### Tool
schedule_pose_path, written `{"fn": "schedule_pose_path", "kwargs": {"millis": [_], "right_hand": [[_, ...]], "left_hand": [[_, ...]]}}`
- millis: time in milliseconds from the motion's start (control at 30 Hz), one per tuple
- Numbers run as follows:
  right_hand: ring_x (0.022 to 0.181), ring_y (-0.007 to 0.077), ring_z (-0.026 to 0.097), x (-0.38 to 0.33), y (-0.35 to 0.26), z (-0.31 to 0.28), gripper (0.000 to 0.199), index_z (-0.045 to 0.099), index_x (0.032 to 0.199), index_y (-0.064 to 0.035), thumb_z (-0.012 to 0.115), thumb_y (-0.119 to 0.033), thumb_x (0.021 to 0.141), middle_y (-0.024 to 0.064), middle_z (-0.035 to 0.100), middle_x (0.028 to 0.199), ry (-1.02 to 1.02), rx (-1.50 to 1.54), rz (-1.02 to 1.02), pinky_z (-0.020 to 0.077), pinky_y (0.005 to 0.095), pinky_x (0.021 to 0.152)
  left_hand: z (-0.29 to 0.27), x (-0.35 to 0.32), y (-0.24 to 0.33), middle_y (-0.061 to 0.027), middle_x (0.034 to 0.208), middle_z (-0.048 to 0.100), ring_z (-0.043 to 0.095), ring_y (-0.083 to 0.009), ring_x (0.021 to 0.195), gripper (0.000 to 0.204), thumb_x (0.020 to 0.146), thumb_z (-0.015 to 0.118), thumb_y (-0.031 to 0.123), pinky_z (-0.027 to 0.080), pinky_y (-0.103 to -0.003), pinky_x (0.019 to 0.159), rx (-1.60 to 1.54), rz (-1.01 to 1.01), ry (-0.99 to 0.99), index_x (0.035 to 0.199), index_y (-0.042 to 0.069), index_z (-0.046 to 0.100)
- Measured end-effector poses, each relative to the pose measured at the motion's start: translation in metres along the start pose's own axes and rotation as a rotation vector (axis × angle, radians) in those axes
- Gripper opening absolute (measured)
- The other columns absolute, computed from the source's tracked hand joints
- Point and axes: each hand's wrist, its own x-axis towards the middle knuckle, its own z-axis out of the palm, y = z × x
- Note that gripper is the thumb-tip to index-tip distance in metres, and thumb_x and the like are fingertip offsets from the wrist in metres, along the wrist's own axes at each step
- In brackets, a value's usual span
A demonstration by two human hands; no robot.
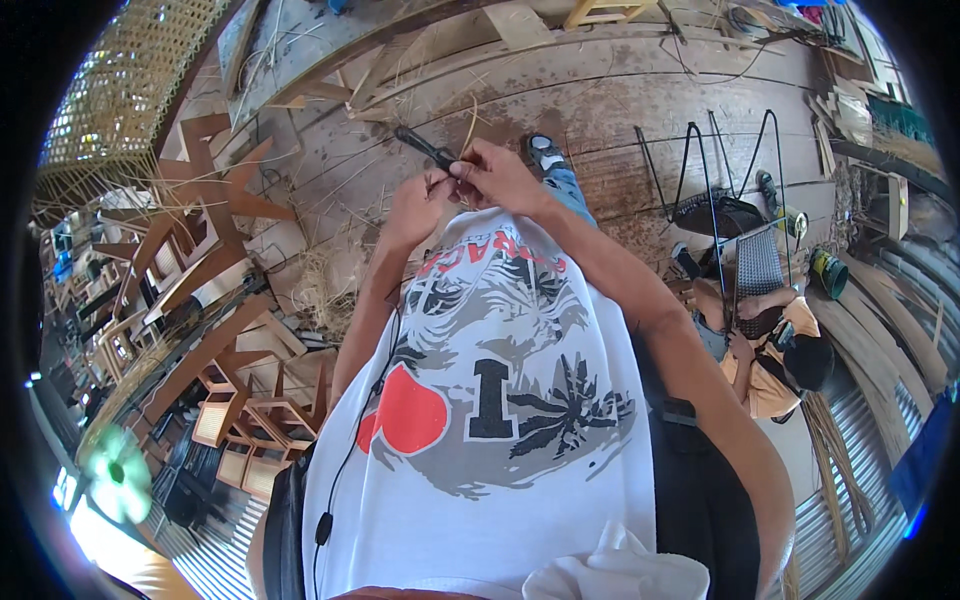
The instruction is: Weaving rattan strips into a mesh for furniture construction.
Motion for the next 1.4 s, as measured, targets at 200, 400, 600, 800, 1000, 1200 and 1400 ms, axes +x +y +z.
{"fn": "schedule_pose_path", "kwargs": {"millis": [200,400,600,800,1000,1200,1400], "right_hand": [[0.074,0.0100,0.074,0.010,0.018,0.004,0.041,0.073,0.112,-0.0058,0.080,-0.043,0.128,0.0024,0.079,0.087,0.166,-0.313,-0.099,0.0589,0.0319,0.061],[0.059,0.0114,0.070,0.004,0.024,0.006,0.049,0.075,0.110,-0.0080,0.078,-0.053,0.127,0.0017,0.076,0.080,0.088,-0.190,0.188,0.0558,0.0315,0.053],[0.059,0.0123,0.072,0.024,0.021,-0.011,0.051,0.076,0.110,-0.0064,0.078,-0.054,0.127,0.0032,0.077,0.080,-0.026,-0.215,0.268,0.0582,0.0325,0.054],[0.061,0.0179,0.081,0.038,0.027,-0.015,0.051,0.080,0.110,-0.0021,0.079,-0.051,0.124,0.0079,0.081,0.080,-0.002,-0.376,0.237,0.0630,0.0392,0.056],[0.056,0.0131,0.070,0.045,0.052,0.003,0.050,0.077,0.109,-0.0078,0.079,-0.056,0.125,0.0047,0.076,0.077,0.077,-0.330,0.234,0.0556,0.0345,0.051],[0.051,0.0133,0.064,0.098,0.055,-0.062,0.051,0.077,0.105,-0.0070,0.080,-0.055,0.124,0.0054,0.076,0.074,0.224,-0.140,0.336,0.0481,0.0338,0.046],[0.053,0.0108,0.063,0.165,-0.026,-0.265,0.049,0.080,0.110,-0.0089,0.079,-0.056,0.125,0.0045,0.077,0.079,0.460,-0.044,0.132,0.0480,0.0306,0.048]], "left_hand": [[0.012,0.006,0.005,-0.0279,0.103,0.084,0.083,-0.0512,0.097,0.037,0.120,0.076,0.039,0.059,-0.061,0.084,-0.020,-0.079,0.094,0.114,0.004,0.088],[0.020,0.005,-0.024,-0.0293,0.099,0.083,0.079,-0.0544,0.095,0.041,0.120,0.075,0.041,0.058,-0.060,0.082,0.012,-0.134,0.015,0.112,0.002,0.087],[0.036,0.020,-0.050,-0.0295,0.095,0.080,0.077,-0.0524,0.091,0.045,0.120,0.078,0.043,0.057,-0.059,0.081,-0.057,-0.151,0.013,0.106,0.001,0.085],[0.056,0.018,-0.055,-0.0221,0.087,0.074,0.070,-0.0378,0.083,0.049,0.120,0.079,0.047,0.055,-0.053,0.080,-0.171,-0.209,0.119,0.105,0.000,0.084],[0.051,-0.012,-0.054,-0.0191,0.084,0.075,0.069,-0.0294,0.079,0.048,0.122,0.078,0.045,0.054,-0.048,0.078,-0.156,-0.214,0.179,0.107,0.000,0.084],[0.015,-0.141,-0.055,-0.0238,0.094,0.074,0.071,-0.0362,0.082,0.028,0.122,0.079,0.026,0.057,-0.047,0.079,-0.193,-0.175,0.167,0.116,-0.001,0.082],[-0.030,-0.324,-0.159,-0.0157,0.091,0.075,0.064,-0.0228,0.084,0.034,0.123,0.080,0.032,0.057,-0.042,0.082,-0.080,-0.533,-0.006,0.115,0.000,0.083]]}}
